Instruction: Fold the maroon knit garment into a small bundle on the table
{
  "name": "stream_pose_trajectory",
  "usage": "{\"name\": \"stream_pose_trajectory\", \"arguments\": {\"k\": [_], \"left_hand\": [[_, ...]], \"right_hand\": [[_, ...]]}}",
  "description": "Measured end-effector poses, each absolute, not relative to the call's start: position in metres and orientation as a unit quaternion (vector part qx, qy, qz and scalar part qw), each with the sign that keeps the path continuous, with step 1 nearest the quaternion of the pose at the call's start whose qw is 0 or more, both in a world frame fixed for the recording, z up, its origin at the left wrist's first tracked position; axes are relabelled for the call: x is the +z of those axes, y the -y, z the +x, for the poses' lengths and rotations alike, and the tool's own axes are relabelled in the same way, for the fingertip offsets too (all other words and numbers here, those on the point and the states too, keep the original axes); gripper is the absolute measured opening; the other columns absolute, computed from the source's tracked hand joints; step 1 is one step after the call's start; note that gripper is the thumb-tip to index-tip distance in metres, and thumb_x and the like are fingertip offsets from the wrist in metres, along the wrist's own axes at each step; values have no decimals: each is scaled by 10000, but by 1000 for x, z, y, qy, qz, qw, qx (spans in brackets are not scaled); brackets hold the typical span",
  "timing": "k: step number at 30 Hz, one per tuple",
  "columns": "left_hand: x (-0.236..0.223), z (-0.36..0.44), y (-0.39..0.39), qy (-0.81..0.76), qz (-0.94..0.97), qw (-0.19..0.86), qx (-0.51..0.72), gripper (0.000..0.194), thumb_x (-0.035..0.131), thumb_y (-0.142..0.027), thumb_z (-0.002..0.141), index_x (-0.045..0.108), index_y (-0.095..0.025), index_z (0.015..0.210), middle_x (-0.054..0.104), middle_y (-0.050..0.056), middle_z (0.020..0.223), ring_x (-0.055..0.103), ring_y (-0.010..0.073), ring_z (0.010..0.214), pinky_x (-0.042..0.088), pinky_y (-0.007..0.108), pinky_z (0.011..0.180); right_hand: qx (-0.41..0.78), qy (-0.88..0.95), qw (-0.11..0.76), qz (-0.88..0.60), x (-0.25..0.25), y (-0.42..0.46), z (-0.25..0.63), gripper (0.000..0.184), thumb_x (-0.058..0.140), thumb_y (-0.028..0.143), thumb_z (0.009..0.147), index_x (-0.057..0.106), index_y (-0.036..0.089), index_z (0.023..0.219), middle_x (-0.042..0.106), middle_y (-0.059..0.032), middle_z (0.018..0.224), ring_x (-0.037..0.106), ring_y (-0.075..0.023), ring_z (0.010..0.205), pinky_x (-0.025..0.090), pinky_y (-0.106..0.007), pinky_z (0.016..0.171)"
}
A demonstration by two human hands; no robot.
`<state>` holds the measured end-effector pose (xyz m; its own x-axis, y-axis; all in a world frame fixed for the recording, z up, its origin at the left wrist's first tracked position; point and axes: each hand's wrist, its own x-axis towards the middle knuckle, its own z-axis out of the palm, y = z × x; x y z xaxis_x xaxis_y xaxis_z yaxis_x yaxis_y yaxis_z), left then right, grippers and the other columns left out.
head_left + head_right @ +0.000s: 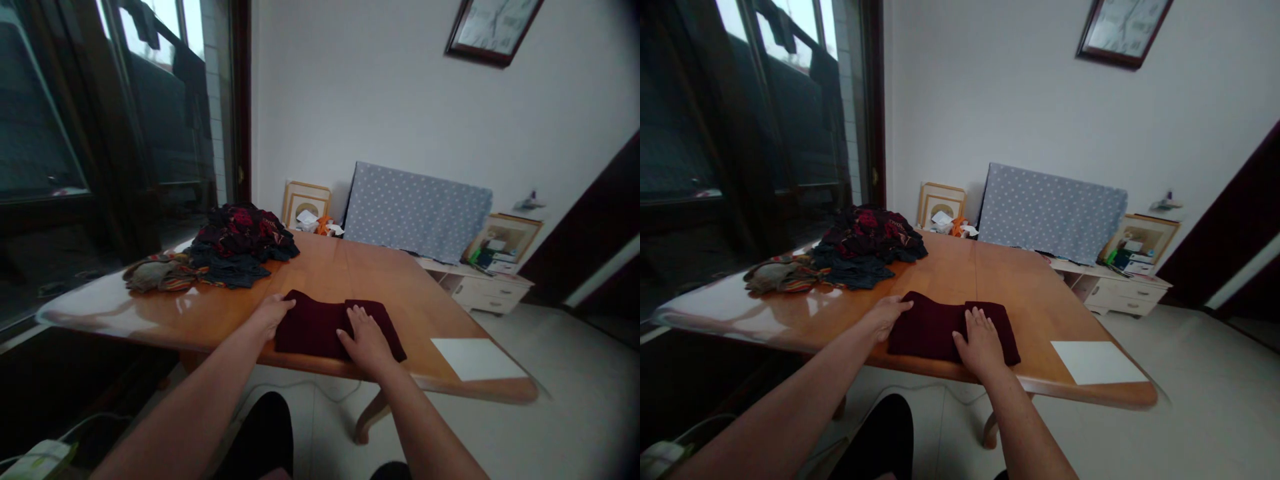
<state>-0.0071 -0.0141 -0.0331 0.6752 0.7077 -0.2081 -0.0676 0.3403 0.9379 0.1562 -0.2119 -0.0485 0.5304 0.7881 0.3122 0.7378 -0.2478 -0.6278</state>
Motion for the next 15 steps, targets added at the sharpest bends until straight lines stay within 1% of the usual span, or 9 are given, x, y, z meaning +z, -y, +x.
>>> {"name": "stream_pose_trajectory", "arguments": {"k": [2, 4, 7, 9, 11, 14, 15], "left_hand": [[-39, -6, 9, -321, 509, 753, 266, 118, 728, -223, 757, 680, -168, 850, 759, 88, 758, 703, 206, 634, 545, 291, 598], [-43, -4, 5, -328, 507, 750, 270, 120, 725, -218, 761, 678, -166, 858, 757, 89, 753, 701, 203, 626, 539, 286, 591], [-47, -2, 2, -333, 509, 745, 272, 120, 723, -209, 761, 681, -162, 864, 761, 98, 768, 704, 210, 627, 537, 290, 586], [-48, 0, 2, -334, 510, 744, 273, 113, 723, -213, 763, 683, -160, 855, 763, 108, 778, 707, 221, 629, 539, 301, 586], [-49, 1, 3, -334, 510, 744, 274, 119, 724, -236, 768, 689, -162, 854, 765, 114, 781, 710, 231, 632, 540, 311, 588], [-47, 2, 6, -331, 511, 742, 279, 146, 733, -286, 768, 697, -169, 848, 768, 119, 788, 716, 237, 654, 541, 310, 597], [-47, 2, 7, -331, 513, 741, 281, 155, 736, -300, 766, 698, -171, 842, 769, 122, 795, 719, 240, 666, 542, 310, 604]], "right_hand": [[38, 481, 363, -798, -54, 212, 159, 618, 631, 400, 831, 547, 188, 1405, 399, -112, 1556, 263, -290, 1489, 130, -480, 1228], [45, 477, 368, -797, -53, 213, 164, 623, 626, 415, 832, 545, 192, 1408, 401, -108, 1556, 275, -286, 1485, 144, -483, 1226], [60, 450, 418, -787, -44, 216, 173, 593, 584, 505, 861, 582, 211, 1376, 515, -109, 1474, 405, -290, 1418, 230, -478, 1205], [41, 417, 440, -794, -40, 220, 177, 595, 516, 549, 897, 590, 196, 1370, 561, -126, 1426, 467, -292, 1370, 280, -461, 1186], [12, 410, 418, -810, -42, 224, 178, 639, 476, 567, 914, 561, 159, 1399, 522, -151, 1459, 419, -307, 1404, 259, -468, 1192], [-3, 450, 349, -822, -53, 230, 171, 709, 521, 578, 893, 507, 133, 1444, 408, -160, 1543, 252, -322, 1489, 128, -496, 1223], [-6, 458, 332, -824, -57, 231, 167, 721, 533, 579, 887, 496, 132, 1452, 383, -157, 1558, 217, -319, 1501, 90, -495, 1226]]}}
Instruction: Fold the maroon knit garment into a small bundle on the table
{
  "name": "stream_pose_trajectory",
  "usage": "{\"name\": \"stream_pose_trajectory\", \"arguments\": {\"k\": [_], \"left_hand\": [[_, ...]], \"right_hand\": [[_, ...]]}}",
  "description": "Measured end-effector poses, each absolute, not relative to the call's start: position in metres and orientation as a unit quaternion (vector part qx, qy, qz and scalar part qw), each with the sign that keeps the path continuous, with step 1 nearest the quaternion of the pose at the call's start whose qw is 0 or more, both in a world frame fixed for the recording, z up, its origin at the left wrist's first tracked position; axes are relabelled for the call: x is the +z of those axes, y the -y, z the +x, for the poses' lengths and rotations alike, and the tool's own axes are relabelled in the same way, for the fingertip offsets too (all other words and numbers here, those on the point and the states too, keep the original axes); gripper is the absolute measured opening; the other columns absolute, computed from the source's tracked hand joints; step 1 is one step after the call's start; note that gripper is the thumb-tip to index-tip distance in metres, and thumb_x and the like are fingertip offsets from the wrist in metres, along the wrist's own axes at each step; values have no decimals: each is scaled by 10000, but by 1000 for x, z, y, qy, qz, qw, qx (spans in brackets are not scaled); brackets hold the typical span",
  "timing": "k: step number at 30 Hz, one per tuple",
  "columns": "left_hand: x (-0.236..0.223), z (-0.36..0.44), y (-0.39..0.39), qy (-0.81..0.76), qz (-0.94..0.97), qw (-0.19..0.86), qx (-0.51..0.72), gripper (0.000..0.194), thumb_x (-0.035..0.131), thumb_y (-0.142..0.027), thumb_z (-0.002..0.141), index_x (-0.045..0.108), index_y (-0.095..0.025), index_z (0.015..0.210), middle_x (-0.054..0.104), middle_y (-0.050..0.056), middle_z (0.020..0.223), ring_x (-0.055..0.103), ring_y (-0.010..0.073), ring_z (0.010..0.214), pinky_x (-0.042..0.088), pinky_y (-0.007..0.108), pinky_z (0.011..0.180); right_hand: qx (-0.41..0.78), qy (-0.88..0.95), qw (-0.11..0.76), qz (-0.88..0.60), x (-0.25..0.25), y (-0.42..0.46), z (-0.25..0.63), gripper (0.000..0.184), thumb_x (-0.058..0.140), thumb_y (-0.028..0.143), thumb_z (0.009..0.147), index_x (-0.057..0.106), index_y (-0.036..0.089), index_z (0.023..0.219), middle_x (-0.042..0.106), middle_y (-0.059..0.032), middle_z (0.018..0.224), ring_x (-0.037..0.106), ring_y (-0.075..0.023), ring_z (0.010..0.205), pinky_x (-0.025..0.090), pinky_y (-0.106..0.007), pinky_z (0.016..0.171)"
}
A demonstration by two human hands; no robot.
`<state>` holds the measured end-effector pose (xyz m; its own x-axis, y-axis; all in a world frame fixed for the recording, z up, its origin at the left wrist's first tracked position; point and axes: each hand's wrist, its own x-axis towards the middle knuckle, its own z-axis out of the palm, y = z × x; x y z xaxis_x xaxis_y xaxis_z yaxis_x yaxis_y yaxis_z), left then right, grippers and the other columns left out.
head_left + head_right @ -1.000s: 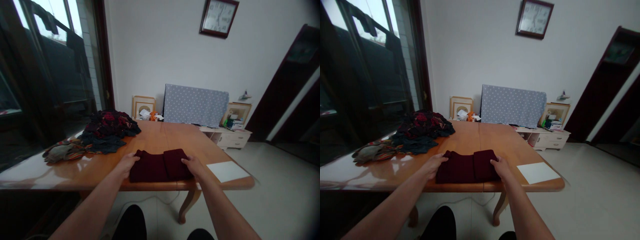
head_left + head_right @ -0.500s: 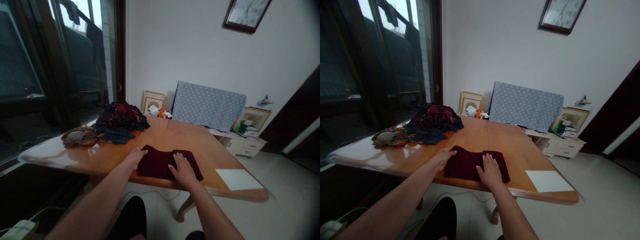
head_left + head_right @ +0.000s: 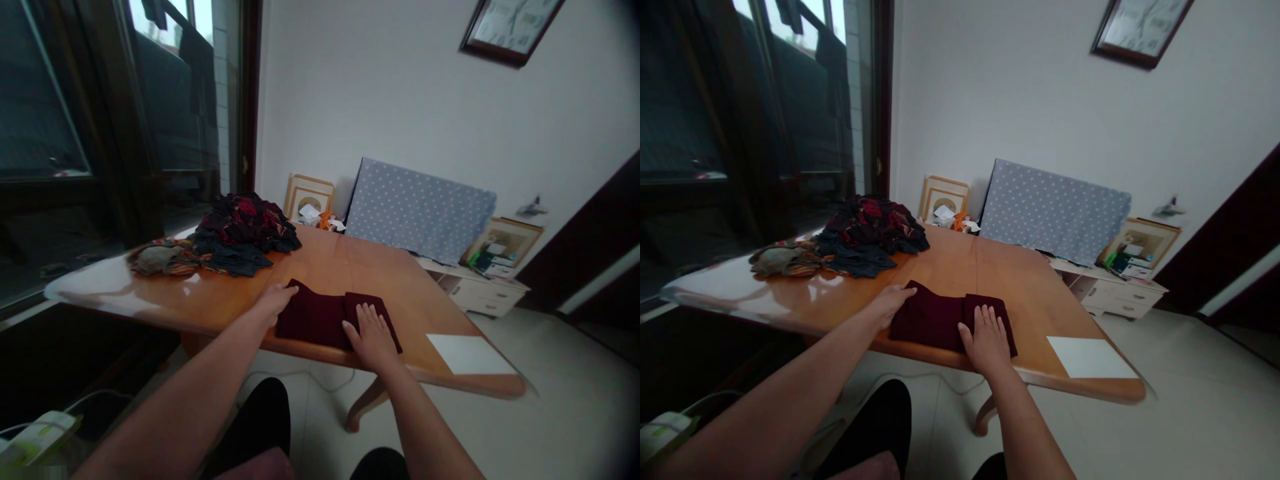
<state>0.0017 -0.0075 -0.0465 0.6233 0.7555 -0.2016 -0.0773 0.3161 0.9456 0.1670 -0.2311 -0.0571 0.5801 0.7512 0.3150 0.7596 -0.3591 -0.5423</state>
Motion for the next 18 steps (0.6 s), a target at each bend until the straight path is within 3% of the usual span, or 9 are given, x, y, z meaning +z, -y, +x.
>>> {"name": "stream_pose_trajectory", "arguments": {"k": [9, 13, 18], "left_hand": [[-39, -2, 17, -336, 538, 719, 285, 199, 701, -359, 808, 677, -162, 835, 765, 138, 849, 733, 259, 707, 559, 337, 638], [-37, -1, 20, -351, 553, 701, 281, 148, 672, -305, 838, 655, -162, 873, 756, 102, 791, 724, 229, 669, 556, 308, 610], [-38, 2, 20, -386, 576, 661, 288, 105, 625, -230, 873, 634, -148, 938, 709, 44, 675, 681, 178, 571, 530, 262, 557]], "right_hand": [[-14, 464, 289, -837, -55, 233, 156, 830, 543, 636, 860, 423, 120, 1499, 304, -154, 1595, 163, -305, 1515, 50, -462, 1226], [-7, 458, 232, -858, -50, 232, 153, 885, 529, 634, 854, 350, 95, 1533, 255, -153, 1615, 124, -291, 1524, 35, -448, 1227], [-14, 456, 152, -877, -45, 230, 151, 811, 439, 536, 910, 284, 68, 1553, 235, -153, 1623, 116, -274, 1526, 63, -436, 1225]]}}
